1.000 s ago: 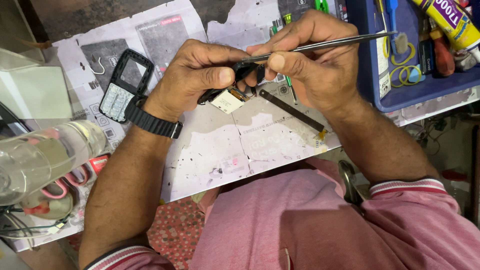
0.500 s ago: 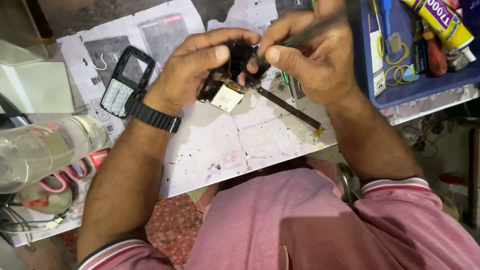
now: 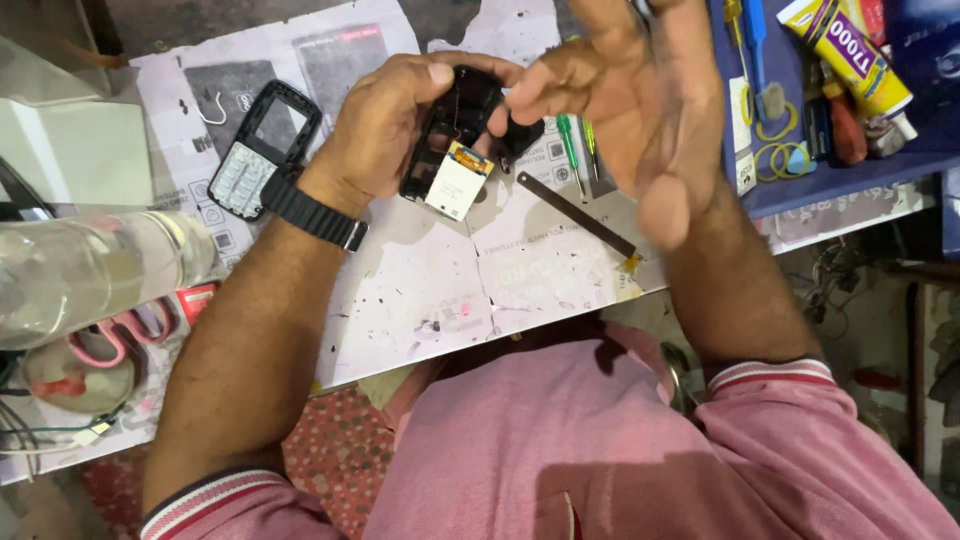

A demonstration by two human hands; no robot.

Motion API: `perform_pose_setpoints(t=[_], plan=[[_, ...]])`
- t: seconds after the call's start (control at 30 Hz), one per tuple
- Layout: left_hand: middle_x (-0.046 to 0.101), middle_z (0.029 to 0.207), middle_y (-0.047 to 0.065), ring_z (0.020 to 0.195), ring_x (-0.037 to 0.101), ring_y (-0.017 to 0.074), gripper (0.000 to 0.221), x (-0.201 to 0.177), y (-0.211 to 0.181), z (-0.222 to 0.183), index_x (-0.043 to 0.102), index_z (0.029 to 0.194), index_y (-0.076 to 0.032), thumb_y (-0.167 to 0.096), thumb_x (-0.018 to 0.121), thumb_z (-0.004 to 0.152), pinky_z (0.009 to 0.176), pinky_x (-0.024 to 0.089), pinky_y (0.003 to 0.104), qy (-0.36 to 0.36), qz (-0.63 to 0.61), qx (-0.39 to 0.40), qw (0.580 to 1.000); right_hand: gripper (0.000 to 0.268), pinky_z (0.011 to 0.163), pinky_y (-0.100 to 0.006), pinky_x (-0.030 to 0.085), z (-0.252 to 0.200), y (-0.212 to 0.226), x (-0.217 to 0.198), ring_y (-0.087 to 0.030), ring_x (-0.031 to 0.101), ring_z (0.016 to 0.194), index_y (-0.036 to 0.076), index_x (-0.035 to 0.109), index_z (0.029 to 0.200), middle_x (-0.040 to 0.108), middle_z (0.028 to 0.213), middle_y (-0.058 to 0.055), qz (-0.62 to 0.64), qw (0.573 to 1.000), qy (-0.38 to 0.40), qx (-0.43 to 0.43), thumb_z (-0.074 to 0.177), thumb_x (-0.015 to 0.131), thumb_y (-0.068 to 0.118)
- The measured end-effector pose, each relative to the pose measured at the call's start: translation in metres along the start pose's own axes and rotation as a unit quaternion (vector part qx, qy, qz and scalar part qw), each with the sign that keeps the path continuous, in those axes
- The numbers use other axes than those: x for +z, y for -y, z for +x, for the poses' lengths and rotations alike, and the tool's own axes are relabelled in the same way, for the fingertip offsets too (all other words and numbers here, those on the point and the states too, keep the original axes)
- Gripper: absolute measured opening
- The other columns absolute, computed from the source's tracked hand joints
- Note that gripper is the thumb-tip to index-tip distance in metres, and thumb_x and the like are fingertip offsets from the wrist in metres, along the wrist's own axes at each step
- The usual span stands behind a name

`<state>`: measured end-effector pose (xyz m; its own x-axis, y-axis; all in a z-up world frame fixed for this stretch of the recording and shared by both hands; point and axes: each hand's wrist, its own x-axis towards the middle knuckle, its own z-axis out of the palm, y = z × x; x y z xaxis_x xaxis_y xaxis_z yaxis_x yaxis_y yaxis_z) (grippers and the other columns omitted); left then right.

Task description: The person disassembles a mobile phone using tweezers and a screwdriver. They remove the back cover, disconnect internal components, and handle small parts like the SIM card tray and battery. The person works at a cluttered table with various tools and phone parts.

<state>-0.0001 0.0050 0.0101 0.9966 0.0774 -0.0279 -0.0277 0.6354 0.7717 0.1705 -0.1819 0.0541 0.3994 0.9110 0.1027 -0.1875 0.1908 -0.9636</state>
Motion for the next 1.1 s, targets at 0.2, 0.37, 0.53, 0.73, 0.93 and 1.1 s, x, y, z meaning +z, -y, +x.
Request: perform_pose_setpoints(t=[0.2,0.37,0.53,0.73,0.93,1.1], plan=[[0.070,0.109,0.016,0.090,0.068,0.0198,0.051,-0.004,0.003,0.001,0.059,0.141,0.010,-0.024,0.043,0.107,0.084,0.061,0.032,-0.004,-0.014,-0.004,1.000,0.057,0.062,-0.026,0.059,0.002,-0.007,-0.006,-0.015,0.069,0.068,-0.001,0.051,0.144,0.075,0.103,-0.017,0.018,0.991,0.098,-0.094,0.106,0.062,0.041],[0.072,0.109,0.015,0.090,0.071,0.0192,0.043,-0.010,0.009,0.005,0.059,0.138,0.005,-0.026,0.046,0.112,0.081,0.063,0.031,-0.006,0.004,0.010,1.000,0.043,0.064,-0.025,0.061,0.008,-0.008,-0.003,-0.015,0.069,0.073,-0.003,0.064,0.129,0.068,0.102,-0.014,-0.053,0.984,0.075,-0.150,0.107,0.062,0.033],[0.072,0.111,0.014,0.095,0.072,0.0190,0.041,-0.010,0.014,0.005,0.059,0.142,0.002,-0.028,0.052,0.114,0.086,0.064,0.031,-0.008,-0.025,0.016,1.000,0.024,0.078,-0.027,0.065,0.003,0.003,0.004,-0.020,0.072,0.089,-0.007,0.064,0.123,0.069,0.105,-0.016,-0.083,0.993,0.022,-0.077,0.103,0.073,0.001],[0.073,0.113,0.013,0.099,0.073,0.0192,0.041,-0.012,0.012,0.004,0.058,0.142,-0.001,-0.030,0.055,0.113,0.089,0.065,0.032,0.004,-0.028,0.021,0.999,0.018,0.081,-0.027,0.066,0.006,-0.003,0.006,-0.017,0.072,0.095,-0.004,0.068,0.118,0.068,0.114,-0.011,-0.104,0.991,-0.008,-0.089,0.102,0.075,-0.005],[0.070,0.114,0.013,0.097,0.073,0.0190,0.041,-0.014,0.020,0.005,0.054,0.144,-0.001,-0.027,0.058,0.113,0.086,0.064,0.030,0.005,-0.071,0.005,0.997,0.019,0.086,-0.024,0.062,0.003,-0.006,0.002,-0.017,0.074,0.097,-0.003,0.068,0.117,0.075,0.108,-0.012,-0.094,0.993,-0.043,-0.048,0.101,0.078,-0.006],[0.071,0.111,0.014,0.086,0.069,0.0151,0.042,-0.021,0.021,0.008,0.053,0.145,0.000,-0.024,0.063,0.112,0.075,0.056,0.023,0.018,-0.076,0.028,0.997,0.016,0.083,-0.025,0.061,0.002,-0.012,0.000,-0.016,0.072,0.091,-0.008,0.067,0.119,0.071,0.105,-0.014,-0.130,0.991,-0.015,-0.032,0.107,0.077,-0.008]])
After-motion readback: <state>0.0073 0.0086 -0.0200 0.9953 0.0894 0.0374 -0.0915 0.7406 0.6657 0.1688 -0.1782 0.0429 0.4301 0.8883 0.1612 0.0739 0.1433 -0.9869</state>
